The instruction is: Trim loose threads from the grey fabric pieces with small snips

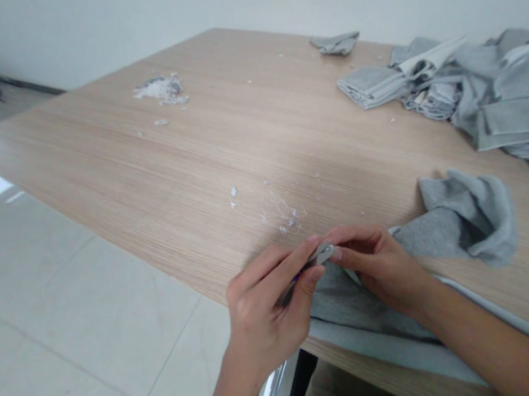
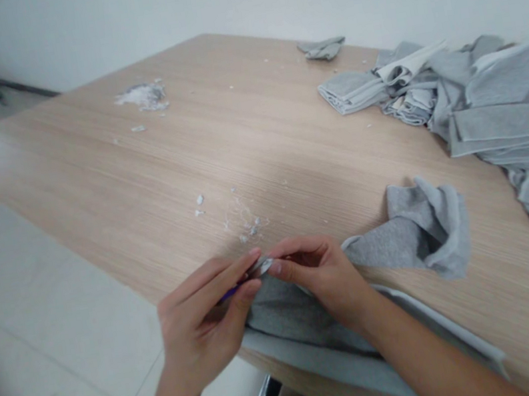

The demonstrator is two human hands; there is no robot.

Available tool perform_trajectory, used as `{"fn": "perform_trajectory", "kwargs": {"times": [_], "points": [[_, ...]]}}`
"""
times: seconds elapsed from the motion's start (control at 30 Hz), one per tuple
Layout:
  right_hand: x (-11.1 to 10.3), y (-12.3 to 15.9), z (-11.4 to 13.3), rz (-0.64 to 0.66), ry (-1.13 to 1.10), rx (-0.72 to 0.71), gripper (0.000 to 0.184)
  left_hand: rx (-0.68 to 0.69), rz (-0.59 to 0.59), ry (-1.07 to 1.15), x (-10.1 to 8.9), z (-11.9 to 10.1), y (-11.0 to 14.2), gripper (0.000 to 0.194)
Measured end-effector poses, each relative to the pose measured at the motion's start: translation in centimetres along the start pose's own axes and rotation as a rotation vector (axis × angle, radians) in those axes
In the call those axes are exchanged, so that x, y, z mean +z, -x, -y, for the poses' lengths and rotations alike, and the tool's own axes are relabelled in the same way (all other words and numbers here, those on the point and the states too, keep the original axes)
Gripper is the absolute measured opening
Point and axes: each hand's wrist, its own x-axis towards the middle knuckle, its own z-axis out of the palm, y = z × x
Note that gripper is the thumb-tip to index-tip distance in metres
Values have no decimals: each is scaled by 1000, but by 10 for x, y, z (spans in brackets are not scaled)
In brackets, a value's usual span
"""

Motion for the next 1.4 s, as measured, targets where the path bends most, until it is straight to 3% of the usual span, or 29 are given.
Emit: {"fn": "perform_trajectory", "kwargs": {"times": [0.67,1.07,1.4], "points": [[2,1,-1,-33,15,-23,13,10,-43,-85,2,0,2,28],[4,0,-3,-82,39,-16,13,-75,-35,-46,3,1,1,21],[14,-2,-4,-242,91,-10,15,-240,10,0,2,2,-5,21]]}}
